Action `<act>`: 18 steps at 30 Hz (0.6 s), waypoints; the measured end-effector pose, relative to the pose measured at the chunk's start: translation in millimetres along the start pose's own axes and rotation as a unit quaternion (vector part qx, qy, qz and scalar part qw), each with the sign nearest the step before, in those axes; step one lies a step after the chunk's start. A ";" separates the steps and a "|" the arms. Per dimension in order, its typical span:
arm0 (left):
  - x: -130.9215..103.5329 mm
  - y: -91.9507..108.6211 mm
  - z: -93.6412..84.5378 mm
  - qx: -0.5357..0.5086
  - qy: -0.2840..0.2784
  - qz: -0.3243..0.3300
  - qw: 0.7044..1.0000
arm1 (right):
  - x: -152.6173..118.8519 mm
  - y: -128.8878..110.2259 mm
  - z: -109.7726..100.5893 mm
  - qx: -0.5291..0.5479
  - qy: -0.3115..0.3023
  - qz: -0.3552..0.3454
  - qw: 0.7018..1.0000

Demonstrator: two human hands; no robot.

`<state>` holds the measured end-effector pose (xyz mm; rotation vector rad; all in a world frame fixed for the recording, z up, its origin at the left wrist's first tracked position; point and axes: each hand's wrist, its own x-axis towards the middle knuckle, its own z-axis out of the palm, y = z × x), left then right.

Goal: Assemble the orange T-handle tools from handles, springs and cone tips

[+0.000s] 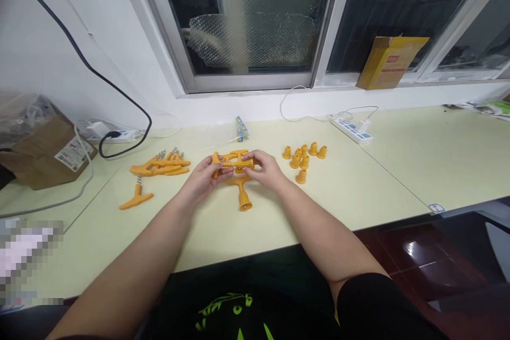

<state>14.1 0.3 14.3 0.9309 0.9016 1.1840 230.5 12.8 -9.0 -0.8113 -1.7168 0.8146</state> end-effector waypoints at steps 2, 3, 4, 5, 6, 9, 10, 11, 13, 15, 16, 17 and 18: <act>-1.0 -0.5 0.5 0.018 -0.019 0.014 1.000 | -0.9 -1.0 0.3 0.014 -0.008 0.027 1.000; -1.2 -0.8 0.6 0.028 -0.026 0.021 0.999 | -1.4 -1.4 0.7 0.022 -0.010 0.041 0.999; -1.1 -1.1 0.6 0.037 -0.033 0.028 0.998 | -1.7 -1.7 1.2 0.031 -0.011 0.052 0.998; -0.8 -1.4 0.3 0.046 -0.038 0.036 0.998 | -2.0 -2.0 1.9 0.044 -0.012 0.062 0.997; -0.4 -1.8 -0.2 0.053 -0.043 0.044 0.997 | -2.1 -2.2 2.6 0.059 -0.012 0.071 0.996; 0.9 -2.8 -2.2 0.072 -0.056 0.071 0.993 | -1.7 -3.8 4.3 0.108 -0.010 0.096 0.989; 1.0 -3.2 -2.8 0.080 -0.060 0.082 0.992 | -1.2 -4.9 4.6 0.118 -0.009 0.109 0.987; 0.7 -3.6 -3.2 0.089 -0.064 0.093 0.990 | -0.7 -6.2 4.7 0.125 -0.008 0.125 0.984; -0.6 -4.5 -3.4 0.111 -0.072 0.117 0.984 | 0.4 -9.2 4.3 0.135 -0.016 0.159 0.978; -2.7 -5.7 -3.1 0.134 -0.083 0.142 0.977 | 1.3 -11.8 3.6 0.147 -0.031 0.186 0.971; -3.7 -6.5 -2.9 0.146 -0.089 0.153 0.973 | 1.5 -12.7 3.3 0.154 -0.041 0.200 0.967; -4.6 -7.3 -2.7 0.157 -0.093 0.164 0.969 | 1.6 -13.3 3.1 0.160 -0.051 0.214 0.962; -5.4 -8.2 -2.7 0.168 -0.096 0.173 0.966 | 1.7 -13.5 3.0 0.164 -0.063 0.229 0.957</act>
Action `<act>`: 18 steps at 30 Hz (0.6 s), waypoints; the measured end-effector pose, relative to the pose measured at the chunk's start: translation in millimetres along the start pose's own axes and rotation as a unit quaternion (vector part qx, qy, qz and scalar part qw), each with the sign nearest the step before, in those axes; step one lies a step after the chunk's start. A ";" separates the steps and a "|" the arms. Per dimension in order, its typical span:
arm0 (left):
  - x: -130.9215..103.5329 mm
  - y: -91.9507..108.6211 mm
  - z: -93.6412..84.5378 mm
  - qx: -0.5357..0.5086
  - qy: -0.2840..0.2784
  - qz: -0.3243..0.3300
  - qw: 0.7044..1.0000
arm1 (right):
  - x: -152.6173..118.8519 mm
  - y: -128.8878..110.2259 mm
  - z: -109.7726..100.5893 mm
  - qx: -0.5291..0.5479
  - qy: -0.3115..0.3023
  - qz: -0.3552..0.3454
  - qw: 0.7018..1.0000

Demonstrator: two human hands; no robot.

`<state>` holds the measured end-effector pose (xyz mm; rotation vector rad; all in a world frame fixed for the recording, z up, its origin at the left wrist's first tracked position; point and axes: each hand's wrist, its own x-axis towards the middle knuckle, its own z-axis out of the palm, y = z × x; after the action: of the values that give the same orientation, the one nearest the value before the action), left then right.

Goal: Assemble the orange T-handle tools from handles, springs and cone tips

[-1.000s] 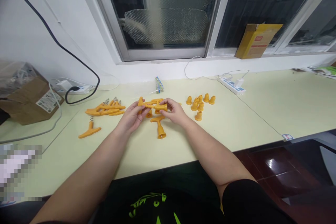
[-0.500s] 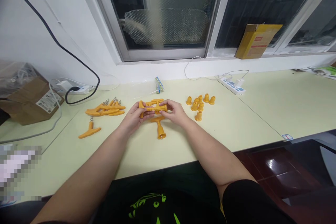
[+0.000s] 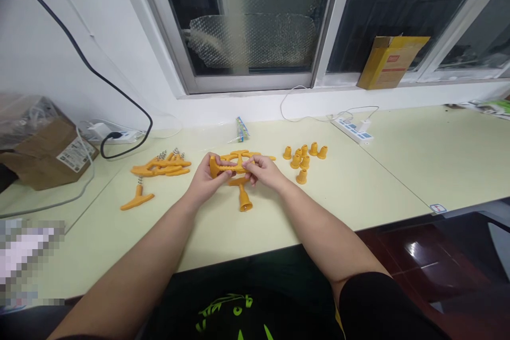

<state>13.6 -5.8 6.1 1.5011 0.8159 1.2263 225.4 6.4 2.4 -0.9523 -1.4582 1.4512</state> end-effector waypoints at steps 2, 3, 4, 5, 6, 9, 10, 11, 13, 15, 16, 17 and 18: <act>-1.2 -1.1 0.6 0.020 -0.003 0.012 1.000 | -0.1 0.1 0.2 0.001 -0.022 0.035 0.999; -1.4 -1.6 0.7 0.028 -0.003 0.016 0.999 | -0.1 0.3 0.4 -0.003 -0.032 0.052 0.998; -1.4 -1.9 0.8 0.036 -0.002 0.020 0.999 | -0.2 0.4 0.7 -0.008 -0.040 0.064 0.997; -1.2 -2.1 0.8 0.040 0.000 0.023 0.999 | -0.4 0.5 1.2 -0.013 -0.045 0.071 0.996; -0.8 -2.1 0.9 0.042 0.003 0.022 0.999 | -0.7 0.4 1.6 -0.017 -0.045 0.069 0.996; 1.0 -1.2 1.6 0.030 0.018 0.011 0.999 | -2.5 0.3 2.8 -0.036 -0.023 -0.012 0.999; 1.5 -0.8 1.9 0.024 0.027 0.007 0.999 | -3.2 0.6 2.9 -0.045 -0.016 -0.051 0.998; 2.0 -0.4 2.2 0.017 0.036 0.002 0.999 | -3.8 1.1 2.8 -0.056 -0.010 -0.086 0.995; 2.7 0.0 2.7 0.001 0.049 -0.006 0.999 | -4.2 2.6 1.8 -0.073 -0.005 -0.126 0.989; 3.1 0.0 2.5 -0.013 0.050 -0.010 0.999 | -3.5 4.2 0.4 -0.074 0.000 -0.124 0.989; 3.3 -0.2 2.0 -0.017 0.045 -0.011 0.999 | -2.9 4.7 -0.4 -0.071 0.003 -0.113 0.991; 3.4 -0.5 1.3 -0.018 0.039 -0.010 0.999 | -2.3 4.9 -1.0 -0.065 0.004 -0.099 0.993; 3.6 -0.9 0.3 -0.016 0.033 -0.008 0.999 | -1.8 4.7 -1.4 -0.055 0.002 -0.084 0.995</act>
<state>14.9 -2.3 6.3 1.4321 0.8457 1.2774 227.1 5.4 -2.5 -0.8759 -1.5893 1.2564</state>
